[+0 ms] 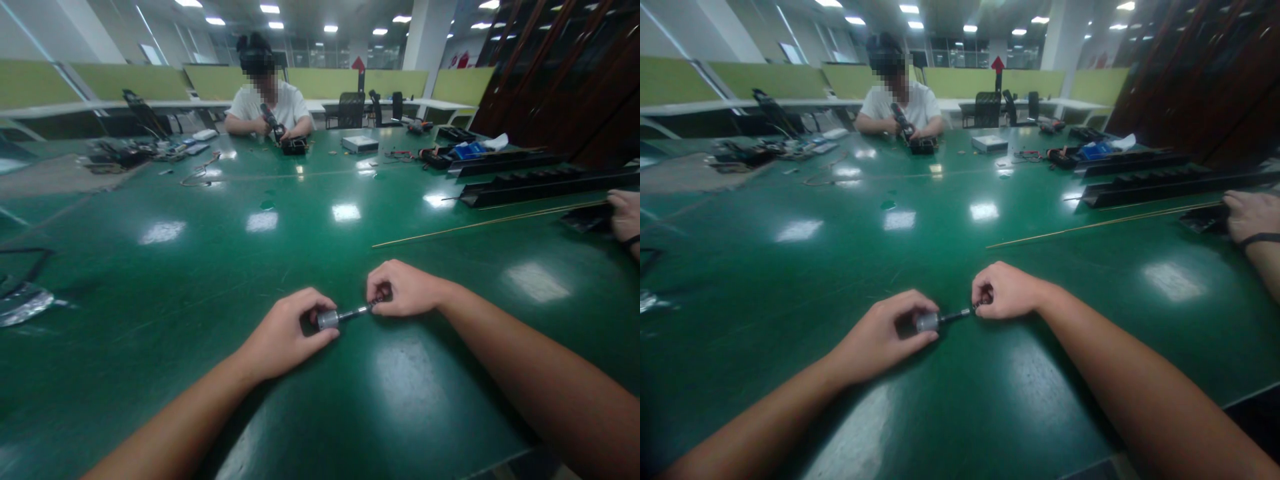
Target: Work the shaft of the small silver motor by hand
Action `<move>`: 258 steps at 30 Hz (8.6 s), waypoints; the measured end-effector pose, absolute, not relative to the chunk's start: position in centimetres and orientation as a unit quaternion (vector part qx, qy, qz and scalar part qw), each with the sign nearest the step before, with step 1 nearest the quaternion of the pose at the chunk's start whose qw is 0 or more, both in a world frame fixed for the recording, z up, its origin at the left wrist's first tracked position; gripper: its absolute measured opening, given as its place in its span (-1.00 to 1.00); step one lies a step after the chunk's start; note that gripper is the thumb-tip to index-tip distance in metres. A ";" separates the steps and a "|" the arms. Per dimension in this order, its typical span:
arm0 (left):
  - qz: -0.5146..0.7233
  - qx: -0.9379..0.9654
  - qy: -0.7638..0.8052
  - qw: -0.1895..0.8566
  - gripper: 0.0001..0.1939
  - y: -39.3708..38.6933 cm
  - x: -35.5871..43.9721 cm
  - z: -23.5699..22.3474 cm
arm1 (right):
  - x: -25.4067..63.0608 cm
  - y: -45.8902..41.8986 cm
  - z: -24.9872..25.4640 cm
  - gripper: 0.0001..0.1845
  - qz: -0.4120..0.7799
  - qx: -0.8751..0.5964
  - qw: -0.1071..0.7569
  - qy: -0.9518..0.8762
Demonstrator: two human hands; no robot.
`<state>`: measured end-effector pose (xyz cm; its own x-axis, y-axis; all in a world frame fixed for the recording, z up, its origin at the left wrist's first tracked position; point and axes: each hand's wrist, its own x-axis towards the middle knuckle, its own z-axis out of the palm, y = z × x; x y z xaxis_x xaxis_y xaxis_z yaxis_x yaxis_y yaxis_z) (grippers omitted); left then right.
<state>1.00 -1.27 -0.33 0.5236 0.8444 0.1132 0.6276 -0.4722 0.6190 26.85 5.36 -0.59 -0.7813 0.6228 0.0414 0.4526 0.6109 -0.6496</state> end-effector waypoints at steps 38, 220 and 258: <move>0.215 0.827 0.446 0.265 -0.79 -1.2 1.1 -0.6 | 22.9 3.0 -2.6 -0.89 0.221 -0.242 0.261 -0.908; 0.300 0.790 0.467 0.262 -0.79 -0.8 0.3 -1.3 | 26.2 5.3 -0.7 -0.89 0.334 -0.335 0.152 -0.868; 0.272 0.804 0.463 0.254 -0.80 -0.5 0.3 -1.0 | 22.2 3.2 -2.6 -0.87 0.234 -0.302 0.258 -0.887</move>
<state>0.33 -0.52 -0.99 0.4237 0.8829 0.2027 0.6058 -0.4425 0.6612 22.23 3.21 -2.57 -0.6847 0.6570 0.3155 0.4158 0.7077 -0.5713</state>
